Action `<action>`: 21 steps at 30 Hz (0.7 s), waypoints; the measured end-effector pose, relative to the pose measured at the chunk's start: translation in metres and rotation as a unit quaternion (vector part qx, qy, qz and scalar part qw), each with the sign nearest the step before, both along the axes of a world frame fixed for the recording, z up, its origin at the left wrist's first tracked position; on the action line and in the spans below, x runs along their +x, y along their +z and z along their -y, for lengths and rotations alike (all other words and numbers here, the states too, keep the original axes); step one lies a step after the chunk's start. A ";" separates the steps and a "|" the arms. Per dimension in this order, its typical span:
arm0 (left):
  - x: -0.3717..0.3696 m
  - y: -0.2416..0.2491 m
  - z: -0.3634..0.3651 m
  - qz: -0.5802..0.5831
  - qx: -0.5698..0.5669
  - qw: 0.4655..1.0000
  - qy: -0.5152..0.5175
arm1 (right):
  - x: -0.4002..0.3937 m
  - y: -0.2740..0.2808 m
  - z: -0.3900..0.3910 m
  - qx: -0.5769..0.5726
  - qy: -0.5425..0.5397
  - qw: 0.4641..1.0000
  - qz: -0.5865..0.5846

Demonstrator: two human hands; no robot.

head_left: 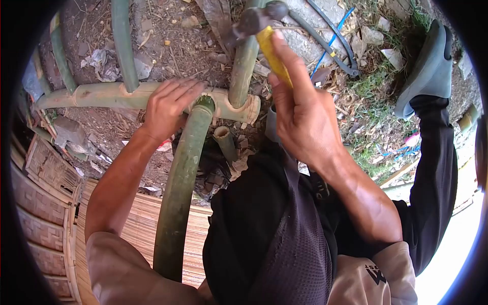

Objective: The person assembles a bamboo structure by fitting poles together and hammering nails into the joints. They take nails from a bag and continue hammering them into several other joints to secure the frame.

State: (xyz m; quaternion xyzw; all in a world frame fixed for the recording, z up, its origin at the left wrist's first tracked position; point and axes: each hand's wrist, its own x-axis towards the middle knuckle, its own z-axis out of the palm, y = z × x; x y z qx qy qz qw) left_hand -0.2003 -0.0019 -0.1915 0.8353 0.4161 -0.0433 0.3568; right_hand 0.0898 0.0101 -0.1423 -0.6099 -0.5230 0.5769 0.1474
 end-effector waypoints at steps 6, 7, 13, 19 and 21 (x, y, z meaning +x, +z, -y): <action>0.000 -0.006 0.001 0.003 0.008 1.000 -0.014 | -0.002 -0.005 0.015 -0.044 0.096 0.994 -0.030; 0.001 -0.006 0.001 0.001 0.005 1.000 -0.013 | -0.001 -0.005 0.015 -0.048 0.063 0.996 -0.048; -0.001 0.002 0.005 -0.005 0.003 1.000 -0.012 | -0.004 -0.007 0.020 -0.043 0.137 0.989 -0.045; -0.002 0.001 0.005 -0.006 -0.006 1.000 -0.002 | 0.002 0.007 -0.010 -0.024 -0.043 0.999 0.008; -0.002 -0.004 0.005 -0.008 0.002 1.000 -0.010 | -0.003 -0.003 0.015 -0.030 0.059 0.997 -0.039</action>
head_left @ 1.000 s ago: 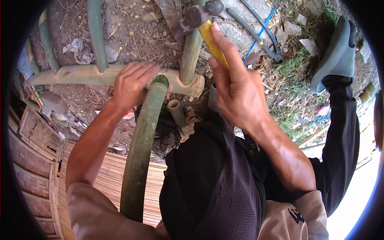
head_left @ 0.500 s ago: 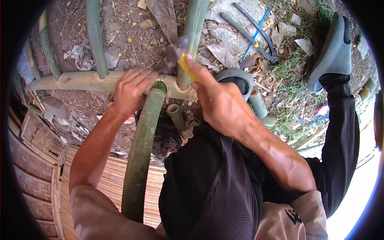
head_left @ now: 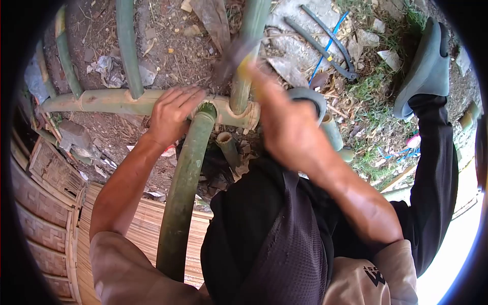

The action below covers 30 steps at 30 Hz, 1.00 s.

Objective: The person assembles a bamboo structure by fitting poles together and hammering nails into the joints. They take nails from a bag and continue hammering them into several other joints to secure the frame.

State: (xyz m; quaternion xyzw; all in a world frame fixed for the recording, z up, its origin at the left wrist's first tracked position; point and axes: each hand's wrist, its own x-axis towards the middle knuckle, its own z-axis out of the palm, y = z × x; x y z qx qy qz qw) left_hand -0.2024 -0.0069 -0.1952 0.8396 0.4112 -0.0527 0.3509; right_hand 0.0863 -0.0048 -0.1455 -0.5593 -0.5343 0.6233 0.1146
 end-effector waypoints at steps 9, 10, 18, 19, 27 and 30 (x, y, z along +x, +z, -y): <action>-0.001 0.001 0.003 0.006 0.011 1.000 0.009 | -0.006 -0.003 0.009 -0.031 -0.009 0.999 0.000; 0.001 0.000 0.002 0.009 0.011 1.000 0.006 | -0.010 -0.004 0.009 -0.002 0.055 0.998 -0.020; 0.004 0.003 0.000 0.007 0.007 1.000 0.007 | -0.002 0.000 -0.002 -0.019 0.028 0.999 0.009; 0.005 0.004 0.000 0.007 0.007 1.000 0.005 | -0.007 -0.003 0.004 -0.024 0.106 0.994 0.007; 0.006 0.006 -0.003 0.005 -0.002 1.000 0.007 | -0.009 -0.003 0.005 -0.030 0.004 0.999 -0.016; 0.001 0.000 0.003 -0.009 0.014 1.000 0.005 | -0.011 -0.009 0.015 -0.014 0.048 0.998 -0.024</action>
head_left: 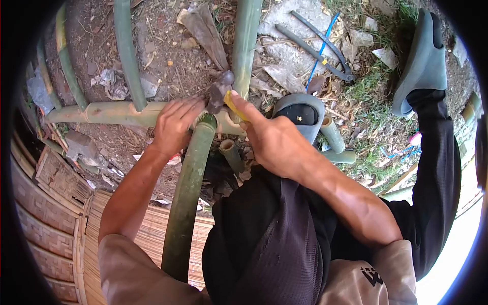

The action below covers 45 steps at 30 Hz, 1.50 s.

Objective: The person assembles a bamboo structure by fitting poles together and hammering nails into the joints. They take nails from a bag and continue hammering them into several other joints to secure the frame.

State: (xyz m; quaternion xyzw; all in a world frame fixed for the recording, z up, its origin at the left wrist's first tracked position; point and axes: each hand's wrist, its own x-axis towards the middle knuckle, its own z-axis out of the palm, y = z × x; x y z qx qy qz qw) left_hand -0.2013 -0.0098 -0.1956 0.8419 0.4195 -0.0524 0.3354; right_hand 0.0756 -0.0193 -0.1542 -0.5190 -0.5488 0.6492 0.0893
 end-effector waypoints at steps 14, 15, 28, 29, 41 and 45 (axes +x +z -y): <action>0.002 0.005 -0.002 0.012 -0.016 1.000 -0.005 | 0.003 0.000 -0.004 -0.016 -0.030 0.999 -0.009; -0.006 -0.001 0.004 0.004 -0.017 1.000 -0.007 | 0.006 -0.004 -0.002 0.003 0.002 1.000 -0.013; -0.022 -0.002 0.006 -0.020 0.031 0.999 0.013 | 0.002 -0.003 -0.027 0.004 0.033 0.999 0.013; -0.020 -0.001 0.003 -0.014 0.026 0.999 0.019 | 0.001 -0.001 -0.023 0.018 -0.029 0.999 -0.002; -0.021 0.003 -0.001 -0.056 -0.021 0.998 0.007 | 0.059 0.024 -0.152 0.256 0.154 0.954 0.031; -0.022 0.015 -0.013 -0.081 -0.140 0.986 0.043 | 0.083 0.059 -0.248 0.296 0.327 0.894 0.079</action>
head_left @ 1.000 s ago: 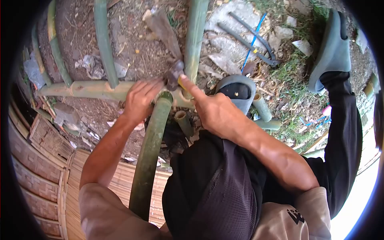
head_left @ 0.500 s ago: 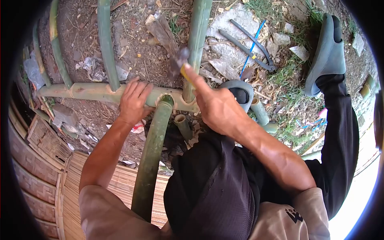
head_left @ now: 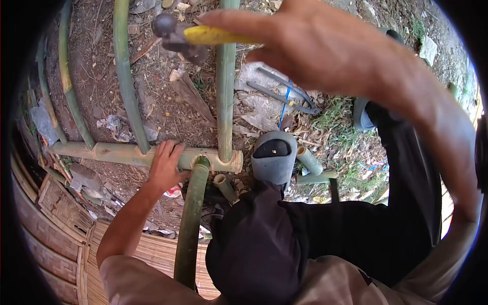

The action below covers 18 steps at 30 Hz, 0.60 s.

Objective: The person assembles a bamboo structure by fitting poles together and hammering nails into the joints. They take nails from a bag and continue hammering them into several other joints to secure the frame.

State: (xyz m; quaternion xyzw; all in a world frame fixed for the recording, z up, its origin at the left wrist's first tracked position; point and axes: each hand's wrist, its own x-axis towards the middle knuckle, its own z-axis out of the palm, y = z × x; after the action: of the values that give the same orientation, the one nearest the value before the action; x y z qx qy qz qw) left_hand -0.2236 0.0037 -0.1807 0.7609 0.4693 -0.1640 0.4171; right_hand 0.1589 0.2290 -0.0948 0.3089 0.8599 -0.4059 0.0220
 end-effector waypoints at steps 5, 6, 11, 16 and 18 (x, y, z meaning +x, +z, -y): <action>0.002 0.010 -0.030 0.035 -0.087 0.990 0.104 | 0.049 0.014 -0.053 -0.024 0.136 0.975 0.174; 0.002 0.011 -0.031 0.026 -0.101 0.987 0.120 | 0.071 -0.002 -0.050 0.119 0.121 0.982 0.086; 0.029 0.001 -0.079 -0.097 -0.290 0.900 0.311 | 0.088 -0.040 -0.085 0.019 0.185 0.980 0.065; 0.062 0.043 -0.101 -0.146 -0.119 0.934 0.304 | 0.061 -0.062 -0.114 -0.081 0.283 0.946 0.135; 0.089 0.087 -0.117 -0.144 -0.001 0.943 0.299 | 0.051 -0.071 -0.121 -0.060 0.333 0.933 0.118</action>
State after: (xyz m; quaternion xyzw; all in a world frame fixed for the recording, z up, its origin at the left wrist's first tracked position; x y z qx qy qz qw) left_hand -0.1343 0.1211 -0.0934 0.5529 0.7305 -0.1402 0.3755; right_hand 0.2101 0.3496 -0.1662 0.0482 0.8787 -0.3867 0.2757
